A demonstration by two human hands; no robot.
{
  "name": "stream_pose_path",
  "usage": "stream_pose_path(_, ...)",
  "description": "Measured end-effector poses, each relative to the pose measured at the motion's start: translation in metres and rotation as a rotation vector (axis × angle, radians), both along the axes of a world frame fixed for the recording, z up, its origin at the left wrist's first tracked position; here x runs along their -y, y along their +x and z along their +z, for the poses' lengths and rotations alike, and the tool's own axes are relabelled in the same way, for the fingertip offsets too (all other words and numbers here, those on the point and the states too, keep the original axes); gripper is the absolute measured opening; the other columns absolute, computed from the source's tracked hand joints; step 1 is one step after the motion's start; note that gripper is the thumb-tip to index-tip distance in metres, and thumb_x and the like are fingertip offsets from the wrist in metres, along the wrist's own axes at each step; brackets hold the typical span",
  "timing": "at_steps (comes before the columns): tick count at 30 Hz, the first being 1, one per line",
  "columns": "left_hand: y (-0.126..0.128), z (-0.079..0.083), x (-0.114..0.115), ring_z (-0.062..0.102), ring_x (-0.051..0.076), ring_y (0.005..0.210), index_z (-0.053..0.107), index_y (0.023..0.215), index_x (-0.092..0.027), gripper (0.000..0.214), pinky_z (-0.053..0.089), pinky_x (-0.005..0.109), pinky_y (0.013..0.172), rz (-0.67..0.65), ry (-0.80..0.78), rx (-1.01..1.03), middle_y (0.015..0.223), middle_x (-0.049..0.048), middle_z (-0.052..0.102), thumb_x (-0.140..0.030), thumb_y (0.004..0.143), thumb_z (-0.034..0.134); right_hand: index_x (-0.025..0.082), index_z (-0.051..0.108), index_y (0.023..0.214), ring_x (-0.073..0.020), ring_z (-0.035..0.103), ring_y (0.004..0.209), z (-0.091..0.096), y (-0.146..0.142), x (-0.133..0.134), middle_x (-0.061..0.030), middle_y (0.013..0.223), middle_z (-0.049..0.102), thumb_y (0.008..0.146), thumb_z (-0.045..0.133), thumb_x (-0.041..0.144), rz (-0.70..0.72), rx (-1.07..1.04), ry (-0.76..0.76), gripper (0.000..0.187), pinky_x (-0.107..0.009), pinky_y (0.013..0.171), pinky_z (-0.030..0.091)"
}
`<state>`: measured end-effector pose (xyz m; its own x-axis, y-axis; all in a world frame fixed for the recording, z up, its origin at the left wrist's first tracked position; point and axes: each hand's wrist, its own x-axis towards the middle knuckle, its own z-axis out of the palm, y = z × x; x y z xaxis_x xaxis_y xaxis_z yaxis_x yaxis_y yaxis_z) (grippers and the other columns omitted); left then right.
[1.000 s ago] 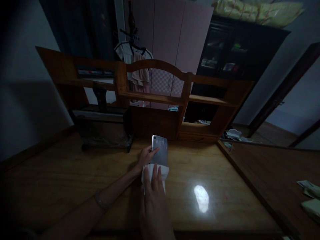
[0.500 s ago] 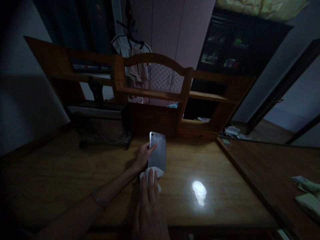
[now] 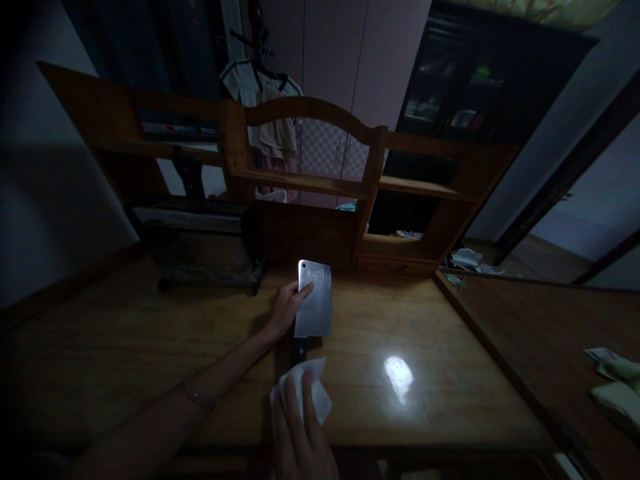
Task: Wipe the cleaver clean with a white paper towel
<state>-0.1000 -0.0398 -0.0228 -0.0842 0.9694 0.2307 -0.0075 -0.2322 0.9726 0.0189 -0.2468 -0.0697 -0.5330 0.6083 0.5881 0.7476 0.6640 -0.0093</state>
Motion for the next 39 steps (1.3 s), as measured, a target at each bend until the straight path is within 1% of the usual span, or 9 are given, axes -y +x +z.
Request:
stream_pose_path(6,0.001,-0.001,-0.001,0.051,0.015,0.060,0.066,0.072,-0.014,0.038,0.033,0.022,0.054,-0.008,-0.038,0.032,0.064,0.0002,0.058,-0.051,0.079,0.064,0.010,0.035,0.151,-0.0251,0.048,0.132,-0.008,0.025,0.000,-0.0137,0.136,0.058,0.092,0.038,0.002,0.228,-0.065,0.037,0.059,-0.031,0.106,0.049)
stream_pose_path(9,0.002,-0.005,-0.005,0.056,0.018,0.065,0.070,0.079,-0.013,0.037,0.037,0.023,0.057,-0.003,-0.040,0.030,0.071,0.0031,0.064,-0.050,0.078,0.064,0.020,0.036,0.151,-0.0190,0.055,0.126,-0.005,0.036,0.006,-0.0077,0.138,0.058,0.093,0.034,0.000,0.116,-0.209,-0.046,0.062,-0.024,0.103,0.050)
stream_pose_path(12,0.003,-0.008,-0.007,0.056,0.018,0.065,0.070,0.077,-0.013,0.037,0.038,0.023,0.057,0.006,-0.025,0.010,0.071,0.0037,0.064,-0.050,0.078,0.064,0.028,0.034,0.152,-0.0182,0.050,0.132,0.014,0.034,0.005,-0.0030,0.147,0.050,0.093,0.031,0.000,-0.005,-0.328,-0.156,0.065,-0.028,0.107,0.046)
stream_pose_path(16,0.003,-0.007,-0.006,0.053,0.016,0.063,0.068,0.076,-0.013,0.037,0.036,0.023,0.056,-0.015,-0.020,0.024,0.069,0.0017,0.061,-0.050,0.079,0.064,0.020,0.026,0.155,-0.0247,0.028,0.146,0.047,0.015,-0.018,-0.0064,0.160,0.027,0.096,0.029,0.006,0.013,-0.356,-0.272,0.061,-0.043,0.115,0.037)
stream_pose_path(19,0.003,-0.007,-0.003,0.050,0.014,0.061,0.067,0.076,-0.013,0.039,0.035,0.022,0.055,-0.047,-0.053,0.089,0.068,0.0002,0.059,-0.052,0.076,0.068,0.016,0.029,0.154,-0.0264,0.019,0.148,0.055,-0.003,-0.036,-0.0083,0.161,0.024,0.092,0.032,0.003,0.029,-0.285,-0.299,0.063,-0.049,0.115,0.036)
stream_pose_path(24,0.004,-0.014,-0.002,0.050,0.013,0.059,0.067,0.081,-0.012,0.046,0.035,0.022,0.053,-0.046,-0.130,0.170,0.069,0.0012,0.060,-0.057,0.072,0.070,0.007,0.037,0.149,-0.0292,0.017,0.149,0.040,-0.014,-0.038,-0.0129,0.158,0.030,0.085,0.035,0.000,0.048,-0.220,-0.240,0.064,-0.052,0.113,0.040)
stream_pose_path(32,0.006,-0.014,-0.004,0.048,0.012,0.052,0.064,0.074,-0.012,0.046,0.033,0.023,0.050,-0.042,-0.220,0.252,0.062,-0.0002,0.057,-0.056,0.067,0.073,0.007,0.045,0.143,-0.0281,0.030,0.144,0.003,0.010,-0.026,-0.0135,0.150,0.044,0.082,0.038,-0.001,0.196,-0.019,-0.019,0.062,-0.042,0.109,0.046)
stream_pose_path(35,0.005,-0.014,-0.004,0.050,0.012,0.052,0.064,0.074,-0.012,0.045,0.034,0.023,0.051,-0.045,-0.237,0.269,0.063,-0.0001,0.058,-0.055,0.066,0.075,0.008,0.050,0.140,-0.0275,0.038,0.139,-0.013,0.017,-0.025,-0.0121,0.142,0.054,0.087,0.038,0.002,0.225,0.010,0.089,0.055,-0.039,0.107,0.047)
stream_pose_path(39,0.005,-0.012,-0.002,0.052,0.012,0.053,0.065,0.078,-0.013,0.046,0.035,0.022,0.050,-0.054,-0.269,0.294,0.065,0.0000,0.060,-0.056,0.067,0.075,0.015,0.050,0.141,-0.0223,0.047,0.133,-0.024,0.022,-0.016,-0.0069,0.134,0.061,0.098,0.039,0.009,0.225,-0.033,0.054,0.044,-0.032,0.107,0.048)
